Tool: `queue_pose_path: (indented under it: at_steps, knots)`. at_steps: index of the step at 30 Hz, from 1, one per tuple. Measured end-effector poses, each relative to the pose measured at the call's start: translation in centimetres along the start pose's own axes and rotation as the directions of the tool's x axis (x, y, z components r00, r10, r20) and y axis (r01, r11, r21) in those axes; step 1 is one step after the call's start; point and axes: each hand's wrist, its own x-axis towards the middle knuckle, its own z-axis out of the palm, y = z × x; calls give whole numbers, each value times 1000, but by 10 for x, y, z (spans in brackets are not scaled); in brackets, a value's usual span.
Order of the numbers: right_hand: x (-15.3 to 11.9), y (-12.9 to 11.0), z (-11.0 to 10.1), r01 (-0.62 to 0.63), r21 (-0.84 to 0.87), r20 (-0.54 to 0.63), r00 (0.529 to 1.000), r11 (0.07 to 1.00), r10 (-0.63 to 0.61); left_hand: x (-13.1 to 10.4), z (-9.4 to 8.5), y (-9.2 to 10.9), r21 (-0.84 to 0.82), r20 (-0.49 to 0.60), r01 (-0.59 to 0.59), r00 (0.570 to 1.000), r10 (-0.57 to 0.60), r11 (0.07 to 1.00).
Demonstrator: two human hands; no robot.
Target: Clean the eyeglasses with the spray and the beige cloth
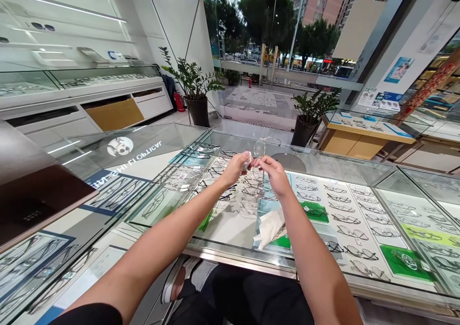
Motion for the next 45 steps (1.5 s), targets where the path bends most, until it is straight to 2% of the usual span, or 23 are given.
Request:
queue_pose_path:
  at_steps: [7,10,13,22,27,29,31,34,37,41,43,45]
  knots:
    - [2,-3,-6,-19,192,-114,993,981,41,-4,5,-5,186,101,-75,993,57,980]
    - [3,-4,-8,-11,214,-146,988,977,43,-5,6,-7,245,141,-127,986,94,961]
    - [4,-4,-9,-19,209,-166,985,978,54,-5,6,-8,264,151,-126,985,88,956]
    - [3,-3,-8,-19,255,-144,988,967,57,-5,7,-7,164,150,-47,988,22,985]
    - [3,-5,-8,-20,286,-154,986,958,67,-7,4,-1,130,186,-15,982,-10,991]
    - [3,-4,-10,-25,289,-163,984,957,75,-8,0,6,77,157,-21,988,9,997]
    - [4,-4,-13,-18,308,-174,982,951,75,-9,-6,17,51,55,-62,997,59,997]
    - [5,-3,-16,-15,353,-184,979,935,85,-14,-27,36,97,-150,-114,980,127,989]
    - [5,-4,-18,-17,374,-189,977,927,94,-20,-64,48,222,-312,-58,942,128,973]
    - [6,-4,-20,-11,393,-183,979,919,90,-34,-136,42,376,-405,125,913,41,918]
    - [6,-3,-22,-13,414,-174,980,910,93,-46,-176,32,434,-489,213,872,30,875]
    - [6,-3,-24,-17,448,-167,981,894,102,-61,-212,22,536,-573,321,817,58,781]
